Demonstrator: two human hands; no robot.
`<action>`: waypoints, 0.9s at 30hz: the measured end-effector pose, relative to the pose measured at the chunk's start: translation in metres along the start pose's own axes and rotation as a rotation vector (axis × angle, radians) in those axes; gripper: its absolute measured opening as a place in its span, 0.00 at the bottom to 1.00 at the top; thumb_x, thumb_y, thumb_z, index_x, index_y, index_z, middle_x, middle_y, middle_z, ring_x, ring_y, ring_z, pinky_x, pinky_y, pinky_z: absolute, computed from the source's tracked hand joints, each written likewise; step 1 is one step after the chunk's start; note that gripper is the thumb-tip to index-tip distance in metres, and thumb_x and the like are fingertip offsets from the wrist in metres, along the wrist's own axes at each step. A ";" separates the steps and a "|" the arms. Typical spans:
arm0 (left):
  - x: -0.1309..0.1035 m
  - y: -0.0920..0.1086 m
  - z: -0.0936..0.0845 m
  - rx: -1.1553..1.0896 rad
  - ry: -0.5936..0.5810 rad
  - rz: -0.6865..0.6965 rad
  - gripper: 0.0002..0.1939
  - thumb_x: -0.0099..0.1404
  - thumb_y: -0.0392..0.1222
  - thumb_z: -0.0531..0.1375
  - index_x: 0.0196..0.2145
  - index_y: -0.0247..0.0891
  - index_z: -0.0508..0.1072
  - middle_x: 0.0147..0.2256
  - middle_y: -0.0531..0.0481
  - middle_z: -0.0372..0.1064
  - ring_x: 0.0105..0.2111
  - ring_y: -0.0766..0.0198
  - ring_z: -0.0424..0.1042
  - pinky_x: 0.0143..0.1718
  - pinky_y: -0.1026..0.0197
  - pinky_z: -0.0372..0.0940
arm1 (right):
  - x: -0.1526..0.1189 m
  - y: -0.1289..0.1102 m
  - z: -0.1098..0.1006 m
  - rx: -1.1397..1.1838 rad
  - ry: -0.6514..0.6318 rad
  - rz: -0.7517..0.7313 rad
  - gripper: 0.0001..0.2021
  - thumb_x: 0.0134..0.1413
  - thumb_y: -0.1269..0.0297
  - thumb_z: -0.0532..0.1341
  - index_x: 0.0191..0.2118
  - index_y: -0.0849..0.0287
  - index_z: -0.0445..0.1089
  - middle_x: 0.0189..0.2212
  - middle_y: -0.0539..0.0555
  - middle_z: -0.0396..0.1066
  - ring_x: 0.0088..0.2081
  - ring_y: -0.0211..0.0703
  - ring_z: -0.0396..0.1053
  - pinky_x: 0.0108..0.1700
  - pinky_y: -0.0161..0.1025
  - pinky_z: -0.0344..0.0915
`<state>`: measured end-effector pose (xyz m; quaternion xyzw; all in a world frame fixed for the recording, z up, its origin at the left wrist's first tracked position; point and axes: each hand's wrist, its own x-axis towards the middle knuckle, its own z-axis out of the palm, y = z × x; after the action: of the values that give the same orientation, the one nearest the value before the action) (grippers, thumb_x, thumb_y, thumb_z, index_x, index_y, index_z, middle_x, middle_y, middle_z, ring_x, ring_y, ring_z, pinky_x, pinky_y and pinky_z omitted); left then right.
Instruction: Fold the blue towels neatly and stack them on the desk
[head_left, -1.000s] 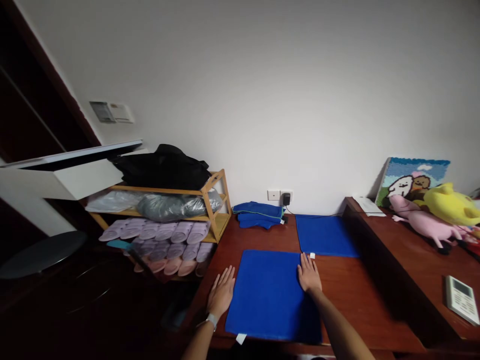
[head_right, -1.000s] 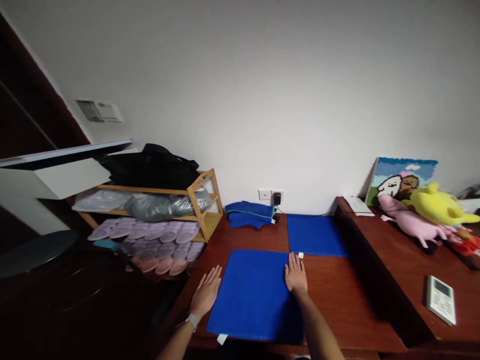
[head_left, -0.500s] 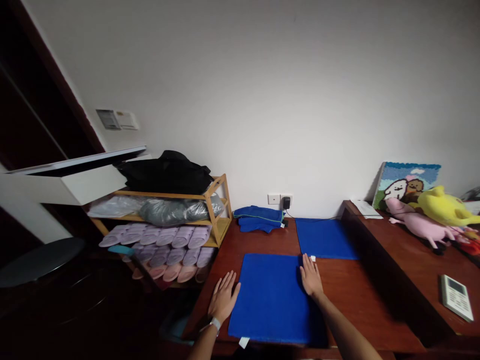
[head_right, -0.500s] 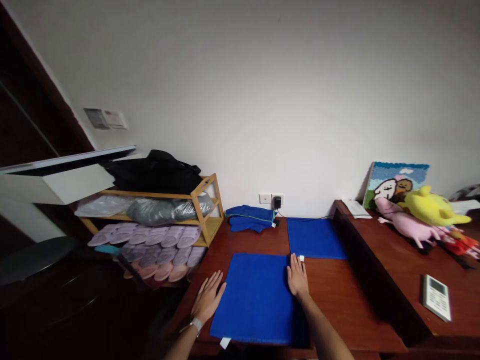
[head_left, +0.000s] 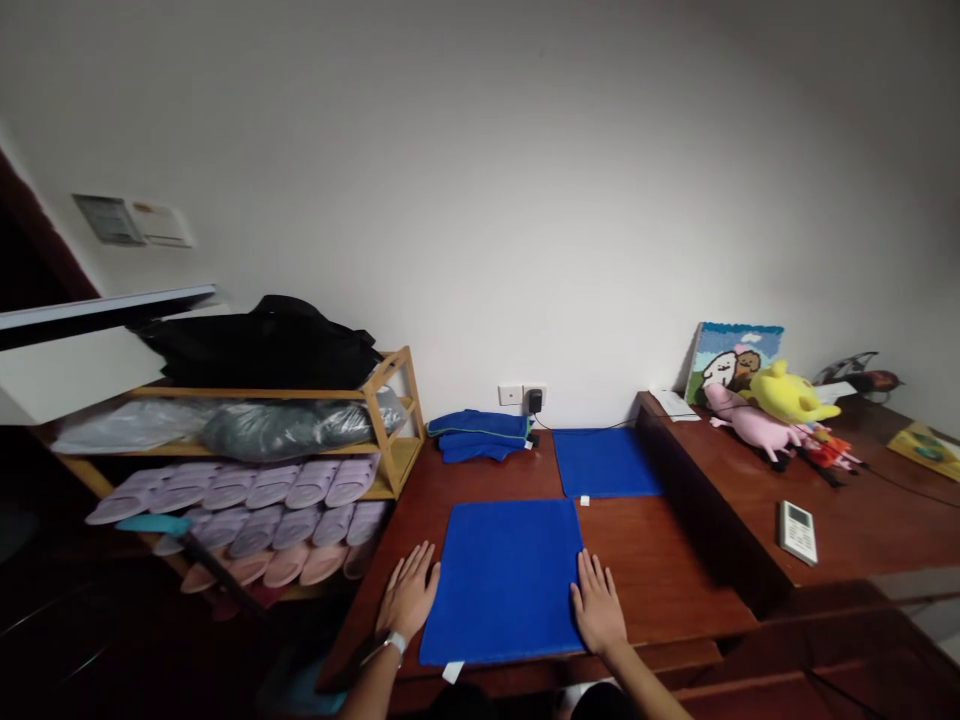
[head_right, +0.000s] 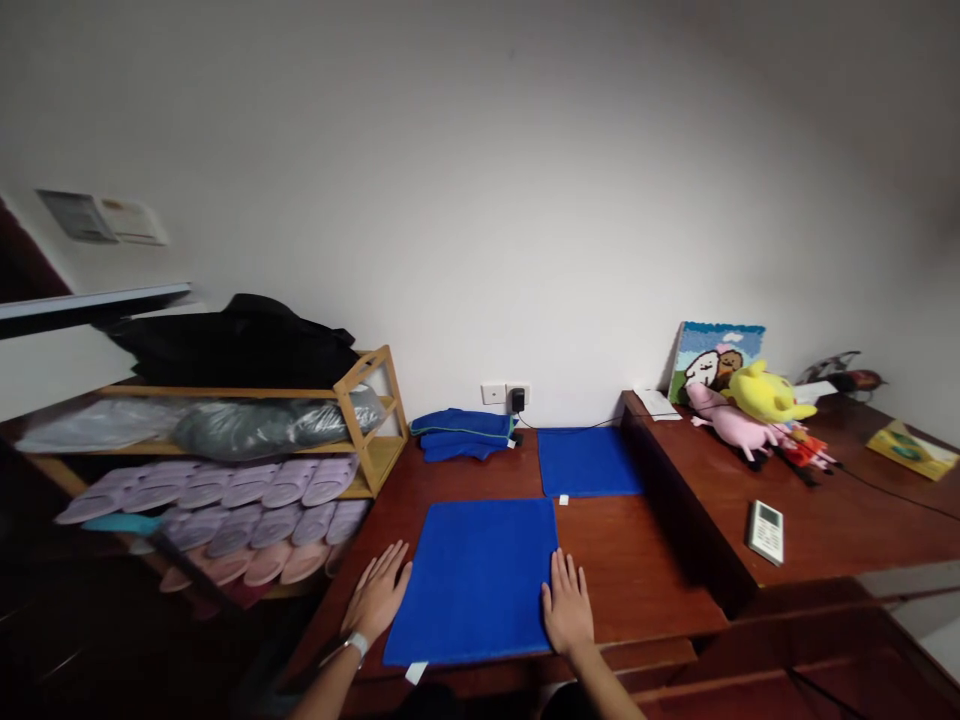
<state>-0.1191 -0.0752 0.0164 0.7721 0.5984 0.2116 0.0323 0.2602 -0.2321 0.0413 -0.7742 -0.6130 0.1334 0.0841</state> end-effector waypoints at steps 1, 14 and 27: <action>0.001 0.000 0.001 -0.005 0.008 -0.004 0.30 0.72 0.54 0.46 0.64 0.38 0.69 0.66 0.42 0.64 0.68 0.53 0.60 0.70 0.44 0.50 | -0.001 -0.001 -0.002 0.002 0.012 -0.005 0.33 0.71 0.50 0.36 0.75 0.58 0.38 0.75 0.45 0.32 0.75 0.44 0.31 0.75 0.49 0.32; 0.016 0.005 0.001 -0.122 0.072 -0.084 0.32 0.72 0.55 0.42 0.59 0.36 0.73 0.62 0.42 0.69 0.66 0.52 0.63 0.68 0.44 0.58 | 0.000 -0.002 -0.005 0.059 0.017 -0.076 0.32 0.71 0.50 0.36 0.75 0.53 0.38 0.74 0.44 0.36 0.75 0.45 0.31 0.75 0.53 0.30; -0.058 0.247 0.065 -0.075 -0.346 0.471 0.34 0.76 0.56 0.39 0.74 0.40 0.44 0.73 0.45 0.42 0.73 0.53 0.43 0.73 0.41 0.47 | 0.000 -0.002 -0.006 0.038 -0.008 -0.093 0.31 0.70 0.56 0.38 0.75 0.55 0.43 0.75 0.48 0.37 0.75 0.46 0.31 0.74 0.54 0.29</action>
<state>0.1184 -0.1865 0.0157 0.9125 0.3802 0.1006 0.1124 0.2605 -0.2316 0.0478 -0.7425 -0.6460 0.1442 0.1025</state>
